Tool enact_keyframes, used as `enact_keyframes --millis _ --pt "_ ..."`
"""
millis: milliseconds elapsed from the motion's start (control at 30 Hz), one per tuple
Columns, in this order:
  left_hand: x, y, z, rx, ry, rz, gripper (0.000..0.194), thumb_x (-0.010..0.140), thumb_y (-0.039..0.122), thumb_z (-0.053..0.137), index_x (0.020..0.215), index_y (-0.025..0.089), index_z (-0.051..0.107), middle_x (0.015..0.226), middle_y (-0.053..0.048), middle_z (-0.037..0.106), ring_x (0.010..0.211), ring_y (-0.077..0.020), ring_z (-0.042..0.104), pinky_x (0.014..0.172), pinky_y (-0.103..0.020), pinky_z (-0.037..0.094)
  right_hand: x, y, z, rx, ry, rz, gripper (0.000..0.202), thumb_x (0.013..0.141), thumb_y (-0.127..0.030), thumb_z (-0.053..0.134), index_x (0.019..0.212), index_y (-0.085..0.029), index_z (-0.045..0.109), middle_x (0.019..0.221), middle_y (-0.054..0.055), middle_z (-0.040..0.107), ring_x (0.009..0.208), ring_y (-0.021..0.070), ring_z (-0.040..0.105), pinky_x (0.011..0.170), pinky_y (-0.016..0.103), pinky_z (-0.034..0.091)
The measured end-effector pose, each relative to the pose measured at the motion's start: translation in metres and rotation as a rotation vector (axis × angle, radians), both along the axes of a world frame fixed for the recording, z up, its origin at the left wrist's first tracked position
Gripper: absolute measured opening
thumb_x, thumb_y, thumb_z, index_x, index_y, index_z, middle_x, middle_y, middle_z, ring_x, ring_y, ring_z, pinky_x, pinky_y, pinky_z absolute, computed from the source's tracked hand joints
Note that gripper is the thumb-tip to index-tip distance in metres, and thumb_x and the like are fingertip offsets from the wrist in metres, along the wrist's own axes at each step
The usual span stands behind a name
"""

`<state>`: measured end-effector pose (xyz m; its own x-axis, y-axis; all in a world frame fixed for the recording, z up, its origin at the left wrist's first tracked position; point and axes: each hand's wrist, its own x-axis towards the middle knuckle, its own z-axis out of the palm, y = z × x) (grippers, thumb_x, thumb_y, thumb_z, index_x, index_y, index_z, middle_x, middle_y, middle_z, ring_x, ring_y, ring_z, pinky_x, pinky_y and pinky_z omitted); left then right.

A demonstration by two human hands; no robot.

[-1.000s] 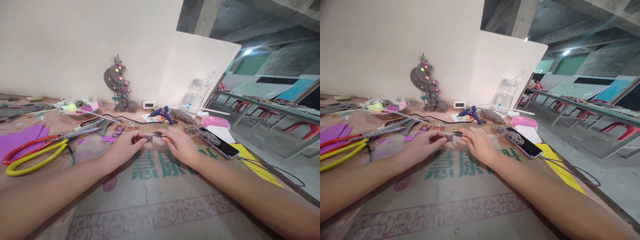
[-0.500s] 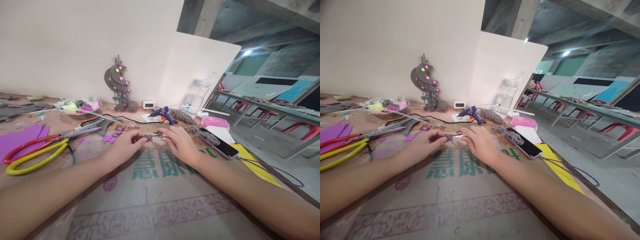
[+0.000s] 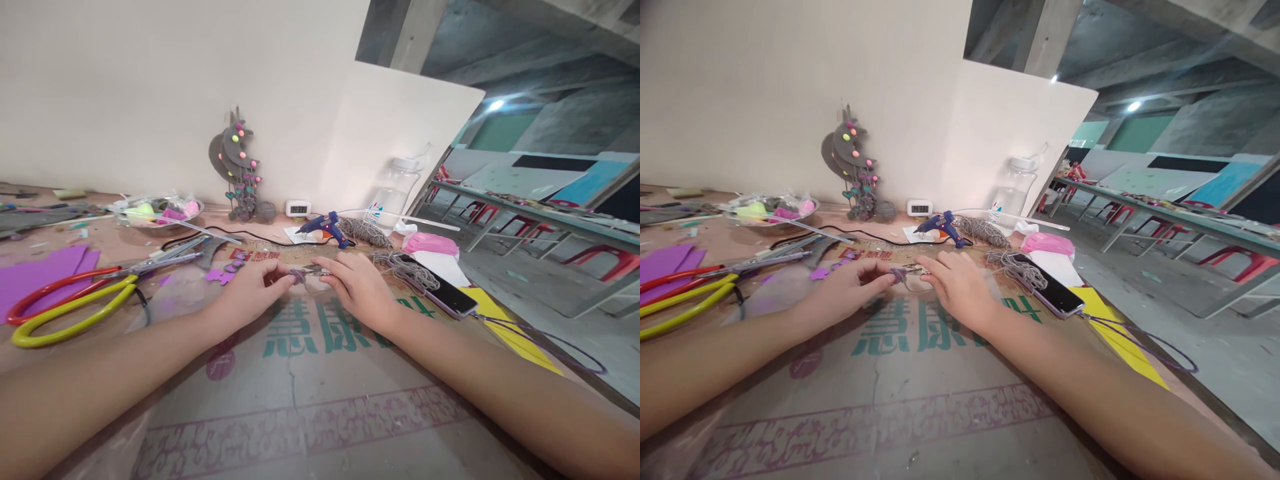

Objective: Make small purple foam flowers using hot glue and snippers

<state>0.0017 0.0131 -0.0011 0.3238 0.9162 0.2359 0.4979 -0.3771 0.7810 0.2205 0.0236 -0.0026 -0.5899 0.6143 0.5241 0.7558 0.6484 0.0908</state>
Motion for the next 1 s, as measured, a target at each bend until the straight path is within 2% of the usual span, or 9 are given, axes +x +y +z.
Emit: enact_keyframes --millis 667,767,933,1000 --pt "0.0010 0.0011 -0.0015 0.004 0.000 -0.043 0.022 0.080 0.035 0.046 0.074 0.018 0.059 0.064 0.002 0.057 0.058 -0.0120 0.048 0.053 -0.022 0.035 -0.0035 -0.0047 0.0066 0.021 -0.039 0.008 0.034 0.092 -0.032 0.037 0.113 -0.018 0.059 0.076 0.006 0.054 0.072 0.0175 0.047 0.068 0.031 0.034" --pt "0.0012 0.0010 -0.0024 -0.020 -0.014 -0.048 0.023 0.080 0.037 0.046 0.076 0.018 0.059 0.066 0.001 0.058 0.059 -0.0131 0.051 0.052 -0.022 0.036 -0.0040 -0.0048 0.0070 -0.023 0.023 0.016 0.034 0.092 -0.032 0.036 0.114 -0.018 0.058 0.077 0.006 0.055 0.074 0.0178 0.048 0.070 0.031 0.037" --pt "0.0013 -0.0005 -0.0015 -0.018 -0.045 -0.037 0.024 0.080 0.038 0.046 0.075 0.018 0.059 0.064 0.001 0.057 0.057 -0.0135 0.051 0.051 -0.022 0.037 -0.0036 -0.0027 0.0072 -0.091 0.261 -0.035 0.033 0.092 -0.031 0.036 0.119 -0.021 0.052 0.091 0.007 0.057 0.088 0.0195 0.051 0.079 0.033 0.041" --pt "0.0013 -0.0012 0.0000 -0.020 -0.051 -0.036 0.024 0.081 0.036 0.045 0.077 0.018 0.060 0.064 0.002 0.057 0.058 -0.0134 0.051 0.053 -0.023 0.038 -0.0027 -0.0021 0.0071 -0.080 0.263 -0.029 0.032 0.091 -0.031 0.038 0.118 -0.021 0.052 0.091 0.008 0.057 0.087 0.0200 0.051 0.079 0.034 0.041"
